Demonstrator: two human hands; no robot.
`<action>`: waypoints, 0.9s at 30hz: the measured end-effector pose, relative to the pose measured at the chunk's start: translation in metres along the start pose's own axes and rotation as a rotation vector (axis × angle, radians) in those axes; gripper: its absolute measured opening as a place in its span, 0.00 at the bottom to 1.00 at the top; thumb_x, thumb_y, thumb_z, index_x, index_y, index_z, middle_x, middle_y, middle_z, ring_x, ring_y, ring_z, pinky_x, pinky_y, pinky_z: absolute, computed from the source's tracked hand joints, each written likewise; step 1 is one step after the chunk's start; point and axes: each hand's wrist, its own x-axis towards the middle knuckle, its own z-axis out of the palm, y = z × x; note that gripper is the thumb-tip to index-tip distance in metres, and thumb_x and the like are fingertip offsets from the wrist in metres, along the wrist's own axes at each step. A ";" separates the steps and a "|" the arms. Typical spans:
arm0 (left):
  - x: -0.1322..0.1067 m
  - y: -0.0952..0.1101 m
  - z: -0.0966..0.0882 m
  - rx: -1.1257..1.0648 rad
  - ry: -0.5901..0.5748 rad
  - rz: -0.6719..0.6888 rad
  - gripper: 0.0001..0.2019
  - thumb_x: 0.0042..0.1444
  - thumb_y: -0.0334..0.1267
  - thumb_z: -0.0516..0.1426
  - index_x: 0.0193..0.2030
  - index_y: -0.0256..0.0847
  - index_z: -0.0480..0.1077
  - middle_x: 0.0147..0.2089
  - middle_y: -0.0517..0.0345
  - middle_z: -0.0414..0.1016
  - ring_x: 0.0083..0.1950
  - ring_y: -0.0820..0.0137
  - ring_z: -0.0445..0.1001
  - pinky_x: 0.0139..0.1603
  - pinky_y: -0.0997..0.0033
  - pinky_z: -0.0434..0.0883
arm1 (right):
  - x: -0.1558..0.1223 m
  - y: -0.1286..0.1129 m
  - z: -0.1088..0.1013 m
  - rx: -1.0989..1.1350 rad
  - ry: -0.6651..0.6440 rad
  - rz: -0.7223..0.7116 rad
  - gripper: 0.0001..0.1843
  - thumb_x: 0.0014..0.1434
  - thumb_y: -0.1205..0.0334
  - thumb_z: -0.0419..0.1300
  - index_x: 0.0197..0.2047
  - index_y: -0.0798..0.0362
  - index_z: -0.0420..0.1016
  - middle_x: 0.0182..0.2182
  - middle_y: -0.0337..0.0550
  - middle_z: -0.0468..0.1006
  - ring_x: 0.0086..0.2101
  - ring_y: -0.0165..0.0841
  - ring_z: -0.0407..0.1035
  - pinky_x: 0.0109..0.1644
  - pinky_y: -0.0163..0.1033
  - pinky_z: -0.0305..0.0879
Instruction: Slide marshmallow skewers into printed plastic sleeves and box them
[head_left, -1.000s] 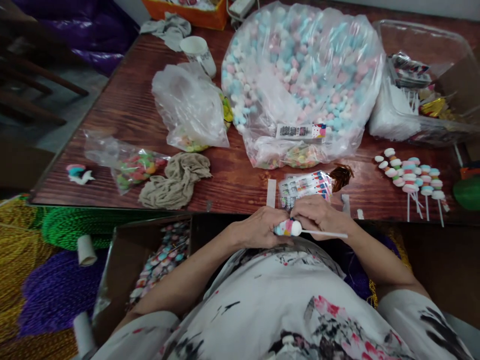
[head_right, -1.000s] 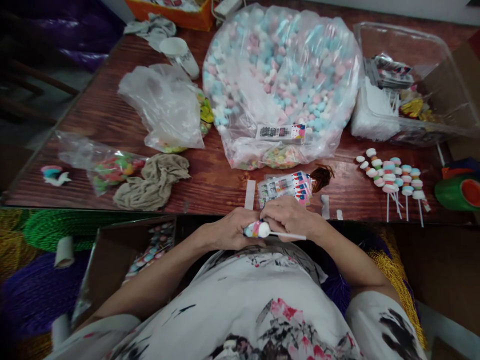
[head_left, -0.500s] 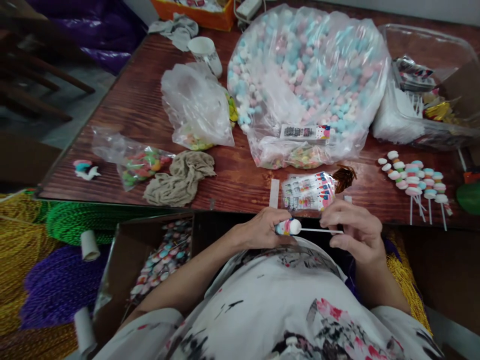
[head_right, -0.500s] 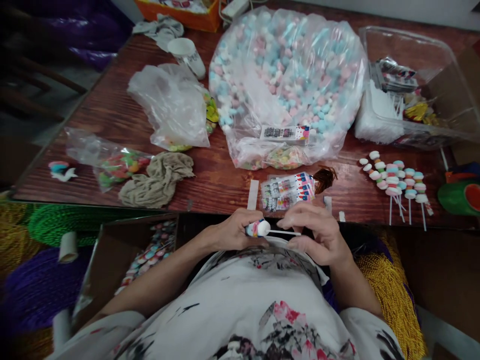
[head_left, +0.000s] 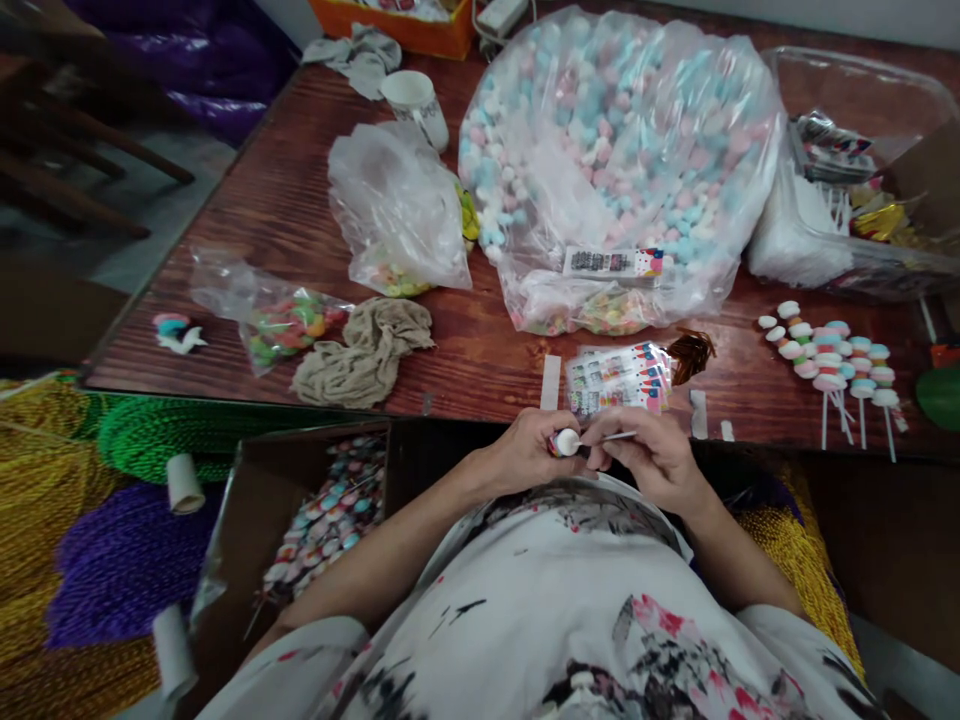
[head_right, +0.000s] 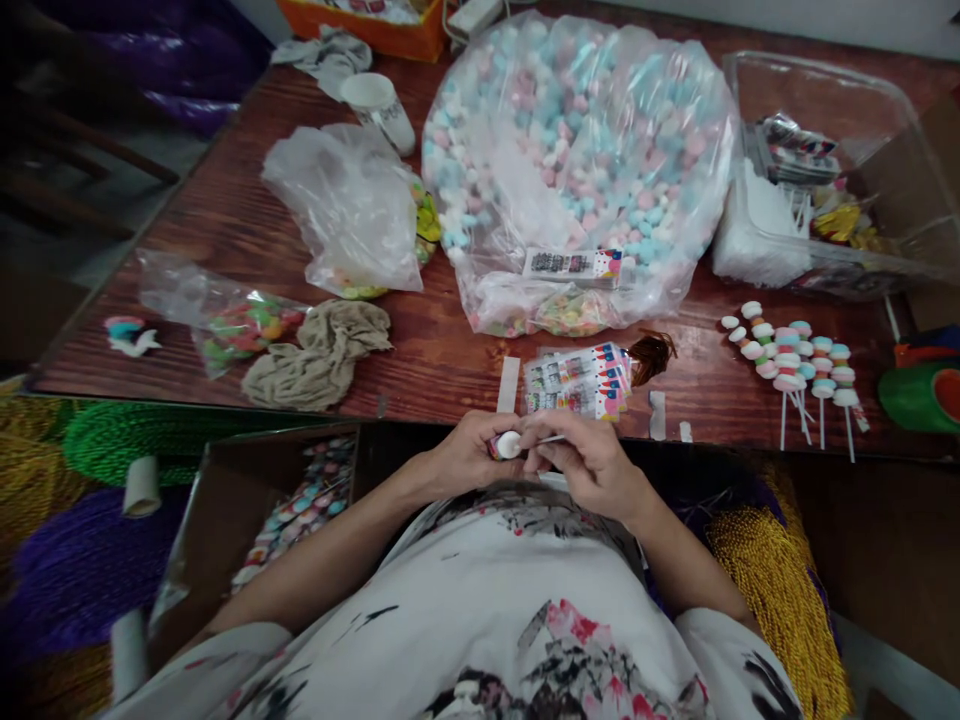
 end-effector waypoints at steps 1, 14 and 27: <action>-0.001 0.001 -0.002 -0.011 -0.003 -0.019 0.13 0.50 0.43 0.64 0.35 0.35 0.71 0.28 0.65 0.70 0.29 0.77 0.65 0.30 0.79 0.62 | -0.001 0.001 0.000 0.050 0.052 0.028 0.16 0.65 0.72 0.53 0.55 0.50 0.67 0.36 0.42 0.79 0.31 0.28 0.76 0.33 0.35 0.74; -0.001 0.001 -0.004 0.173 -0.005 -0.118 0.12 0.53 0.44 0.61 0.35 0.35 0.71 0.27 0.65 0.69 0.29 0.75 0.66 0.31 0.78 0.62 | 0.012 0.005 0.007 0.214 0.587 0.094 0.11 0.57 0.68 0.63 0.42 0.51 0.67 0.27 0.37 0.83 0.20 0.29 0.76 0.19 0.30 0.70; 0.005 0.001 0.001 0.033 -0.081 -0.146 0.13 0.50 0.44 0.64 0.34 0.35 0.71 0.27 0.67 0.65 0.30 0.77 0.63 0.30 0.79 0.61 | 0.013 0.022 0.023 0.289 0.542 0.155 0.11 0.54 0.66 0.67 0.31 0.51 0.65 0.21 0.31 0.78 0.15 0.25 0.69 0.18 0.28 0.66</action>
